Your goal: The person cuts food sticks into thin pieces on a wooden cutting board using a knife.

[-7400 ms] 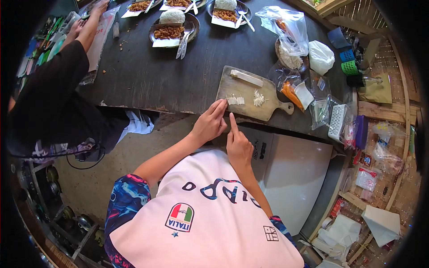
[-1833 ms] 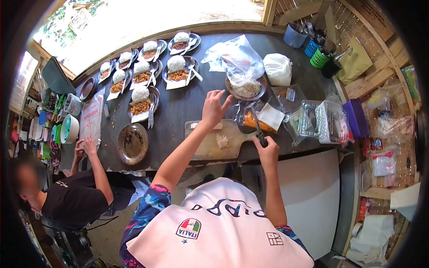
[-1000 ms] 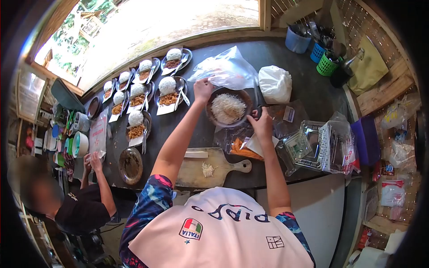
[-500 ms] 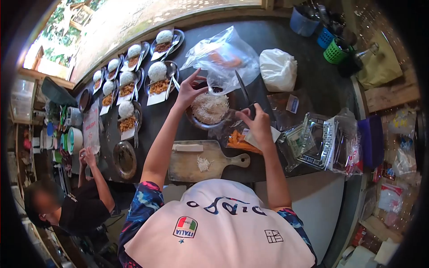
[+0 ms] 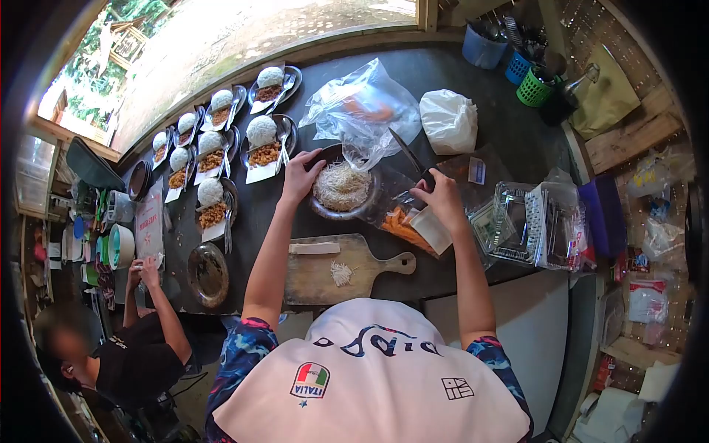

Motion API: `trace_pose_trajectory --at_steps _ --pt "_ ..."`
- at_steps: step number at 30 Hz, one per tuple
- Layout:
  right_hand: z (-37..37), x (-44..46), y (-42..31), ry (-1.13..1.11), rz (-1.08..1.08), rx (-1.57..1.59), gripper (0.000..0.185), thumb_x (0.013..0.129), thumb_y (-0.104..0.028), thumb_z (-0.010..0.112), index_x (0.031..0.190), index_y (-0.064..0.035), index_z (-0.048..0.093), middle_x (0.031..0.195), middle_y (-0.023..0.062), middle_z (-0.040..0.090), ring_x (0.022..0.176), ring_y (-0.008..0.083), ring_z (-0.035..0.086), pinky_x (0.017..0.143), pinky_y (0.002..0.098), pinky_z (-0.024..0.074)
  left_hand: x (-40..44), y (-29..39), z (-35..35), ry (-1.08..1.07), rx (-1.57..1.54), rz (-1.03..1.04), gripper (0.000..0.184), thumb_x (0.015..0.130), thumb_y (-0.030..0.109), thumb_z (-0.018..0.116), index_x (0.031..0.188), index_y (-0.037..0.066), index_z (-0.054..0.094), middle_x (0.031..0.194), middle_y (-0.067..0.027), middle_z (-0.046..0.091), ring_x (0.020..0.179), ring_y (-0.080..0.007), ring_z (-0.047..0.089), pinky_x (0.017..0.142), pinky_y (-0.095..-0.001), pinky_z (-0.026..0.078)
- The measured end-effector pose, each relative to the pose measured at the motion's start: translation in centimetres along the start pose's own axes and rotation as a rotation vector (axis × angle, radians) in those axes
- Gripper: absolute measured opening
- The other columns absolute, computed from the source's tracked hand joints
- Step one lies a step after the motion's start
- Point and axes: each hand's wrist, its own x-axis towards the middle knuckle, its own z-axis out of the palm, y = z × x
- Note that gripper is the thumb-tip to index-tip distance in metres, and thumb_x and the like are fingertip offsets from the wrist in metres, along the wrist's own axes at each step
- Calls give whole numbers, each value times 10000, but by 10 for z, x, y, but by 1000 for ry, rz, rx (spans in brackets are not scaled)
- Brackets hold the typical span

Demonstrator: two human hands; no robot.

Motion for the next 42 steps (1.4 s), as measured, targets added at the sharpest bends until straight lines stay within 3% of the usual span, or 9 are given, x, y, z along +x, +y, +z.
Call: trace_pose_trajectory --at_steps 4,6,10,13,20,24,35,39,42 --pt "-4 -1 9 70 27 -56 293 836 -145 888 925 17 660 837 148 759 816 283 768 731 394 562 -9 -3 -5 31 40 -39 393 936 174 791 1292 17 736 1002 -132 718 906 -221 707 859 -321 531" --pt "-4 -7 7 181 -10 -12 284 842 -152 890 940 15 683 822 118 747 749 203 709 699 349 544 -14 -2 -3 42 37 -73 387 958 152 763 1317 14 720 1056 -149 723 959 -253 717 893 -340 533" --pt "-7 -46 -1 389 92 12 277 868 -183 884 956 11 707 797 85 722 690 136 639 651 330 518 -35 8 2 143 63 43 386 1002 121 689 1368 2 673 1232 -207 698 1144 -372 676 1007 -410 519" --pt "-4 -95 -8 462 157 9 250 883 -182 873 941 -6 705 762 62 680 674 151 632 640 350 514 -48 18 11 292 224 217 368 1007 89 662 1357 -26 661 1264 -198 689 1188 -367 651 1031 -420 520" --pt "17 -167 -8 481 237 29 238 907 -189 855 926 -11 698 697 29 594 632 167 561 630 356 487 -21 50 6 -94 342 434 309 1050 137 606 1314 1 690 1320 -190 680 1288 -356 602 1118 -430 464" --pt "23 -161 -19 493 223 22 241 927 -201 839 919 -10 692 700 34 603 623 174 561 634 364 490 5 61 27 -170 -27 266 296 1058 164 598 1292 13 697 1294 -201 690 1288 -364 597 1116 -426 466" --pt "26 -151 -27 523 113 74 273 955 -213 817 907 10 668 687 42 589 616 163 553 627 360 491 6 48 22 -249 222 518 306 1056 290 642 1212 55 760 1408 -182 649 1348 -379 565 1143 -463 451" --pt "27 -159 -13 535 132 124 278 951 -214 822 904 9 663 691 42 590 613 162 548 625 357 487 -17 56 7 -273 331 419 369 1061 393 614 1294 142 754 1509 -181 569 1411 -347 521 1202 -466 399" --pt "30 -162 -7 527 164 115 274 950 -205 822 895 7 656 694 41 590 611 161 543 624 355 484 -29 58 2 -385 329 385 541 1055 438 616 1447 67 626 1553 -187 532 1448 -364 483 1221 -457 380"
